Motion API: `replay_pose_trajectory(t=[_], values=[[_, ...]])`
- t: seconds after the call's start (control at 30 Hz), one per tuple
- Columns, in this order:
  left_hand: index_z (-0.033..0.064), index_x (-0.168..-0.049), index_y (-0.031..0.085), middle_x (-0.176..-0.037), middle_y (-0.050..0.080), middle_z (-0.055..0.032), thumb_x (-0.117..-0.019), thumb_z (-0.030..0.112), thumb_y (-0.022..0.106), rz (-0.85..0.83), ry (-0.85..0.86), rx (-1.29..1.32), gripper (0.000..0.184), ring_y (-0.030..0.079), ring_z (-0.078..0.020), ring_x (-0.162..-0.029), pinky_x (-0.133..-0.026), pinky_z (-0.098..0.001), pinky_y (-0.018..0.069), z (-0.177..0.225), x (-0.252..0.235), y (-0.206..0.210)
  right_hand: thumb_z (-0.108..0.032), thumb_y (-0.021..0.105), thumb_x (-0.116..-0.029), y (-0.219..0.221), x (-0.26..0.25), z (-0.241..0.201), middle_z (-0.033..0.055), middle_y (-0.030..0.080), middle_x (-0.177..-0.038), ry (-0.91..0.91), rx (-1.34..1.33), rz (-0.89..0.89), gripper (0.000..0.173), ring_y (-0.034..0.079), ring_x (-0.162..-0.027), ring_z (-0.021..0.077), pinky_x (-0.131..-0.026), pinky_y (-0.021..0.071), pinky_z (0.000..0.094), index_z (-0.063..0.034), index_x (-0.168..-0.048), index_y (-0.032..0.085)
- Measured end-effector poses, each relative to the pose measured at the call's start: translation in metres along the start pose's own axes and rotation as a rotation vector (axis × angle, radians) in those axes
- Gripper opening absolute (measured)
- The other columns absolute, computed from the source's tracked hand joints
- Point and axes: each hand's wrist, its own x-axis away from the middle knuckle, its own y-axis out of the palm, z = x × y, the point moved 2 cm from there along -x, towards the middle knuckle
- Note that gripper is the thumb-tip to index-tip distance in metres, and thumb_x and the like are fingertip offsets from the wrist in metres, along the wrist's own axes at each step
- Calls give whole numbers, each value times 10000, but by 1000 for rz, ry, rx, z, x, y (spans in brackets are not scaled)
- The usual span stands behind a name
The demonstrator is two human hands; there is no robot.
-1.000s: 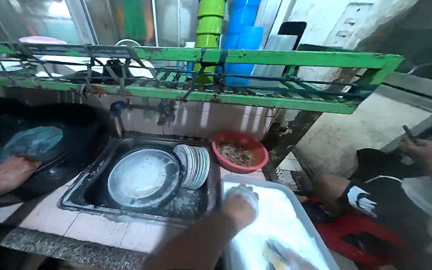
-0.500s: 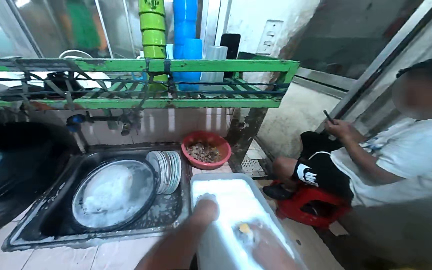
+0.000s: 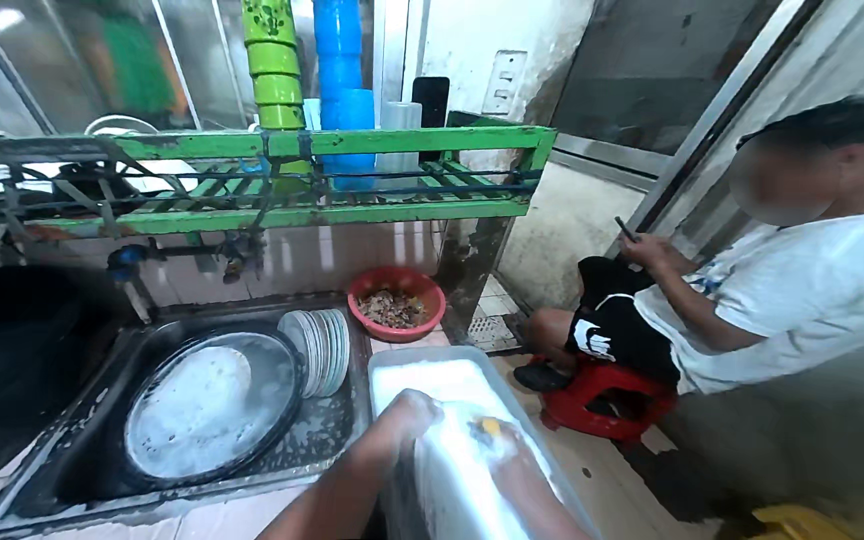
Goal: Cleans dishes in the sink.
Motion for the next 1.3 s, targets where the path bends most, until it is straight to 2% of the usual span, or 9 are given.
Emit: replay_pose_trajectory(t=[0.1, 0.23, 0.4, 0.57, 0.63, 0.77, 0.97, 1.13, 1.3], values=[[35, -1431, 532, -1255, 630, -180, -1020, 107, 540, -48, -60, 206, 417, 615, -259, -1111, -959, -465, 500, -1, 24, 11, -112, 658, -952, 3, -1, -24, 281, 521, -1454, 46, -279, 130, 495, 471, -1401, 373, -1205, 341, 467, 58, -1403, 547], [-9, -1288, 526, -1062, 602, -141, -1018, 42, 493, 28, -179, 352, 277, 601, -219, -918, -806, -424, 524, 11, 53, 15, -86, 681, -893, 12, 8, -69, 309, 538, -1411, -71, -516, 247, 570, 506, -1356, 354, -1173, 375, 423, 127, -1392, 507], [115, -1623, 221, -1491, 491, -161, -865, -94, 573, 42, 111, 481, 861, 572, -202, -1244, -989, -384, 518, 21, 81, 12, -157, 660, -966, -9, -52, -64, 282, 595, -1358, 58, -511, 297, 540, 571, -1294, 354, -1123, 429, 506, 81, -1424, 500], [96, -1117, 537, -843, 581, 40, -963, -23, 497, -110, 70, 507, 199, 583, -55, -742, -687, -254, 525, 10, 94, -13, -228, 785, -758, -3, 1, -118, 210, 695, -1169, -382, -588, 286, 634, 665, -1105, 196, -994, 527, 340, 129, -1250, 607], [102, -1117, 532, -855, 584, 45, -942, -25, 509, -133, 80, 471, 218, 592, -58, -761, -706, -263, 532, 4, 99, -19, -225, 791, -754, 7, -1, -112, 188, 690, -1159, -442, -699, 325, 665, 662, -1084, 118, -977, 534, 262, 157, -1252, 573], [34, -1450, 428, -1114, 634, -70, -883, 62, 619, -52, 174, 485, 598, 626, -119, -963, -841, -318, 543, -3, 100, -11, -185, 695, -943, -12, -48, -91, 264, 650, -1255, -19, -504, 317, 519, 638, -1180, 336, -1043, 494, 519, 76, -1366, 546], [112, -1139, 532, -871, 619, 44, -963, -39, 501, -214, 93, 544, 234, 620, -59, -773, -726, -266, 553, 7, 108, -17, -292, 797, -787, 1, 7, -115, 139, 713, -1098, -528, -706, 339, 617, 675, -1028, 67, -936, 554, 231, 125, -1203, 611], [-5, -1509, 288, -1078, 613, -52, -887, 41, 572, -143, 187, 428, 685, 623, -63, -910, -832, -273, 538, 9, 114, -9, -189, 683, -967, -25, -44, -79, 220, 681, -1166, -54, -559, 378, 437, 677, -1029, 304, -918, 545, 532, 26, -1335, 584], [112, -1094, 533, -826, 591, 35, -933, -18, 520, -296, 78, 444, 208, 577, -66, -695, -652, -266, 522, 4, 99, -12, -249, 808, -786, -9, 15, -111, 106, 717, -1096, -471, -675, 344, 579, 685, -1013, 74, -918, 579, 256, 82, -1219, 613]])
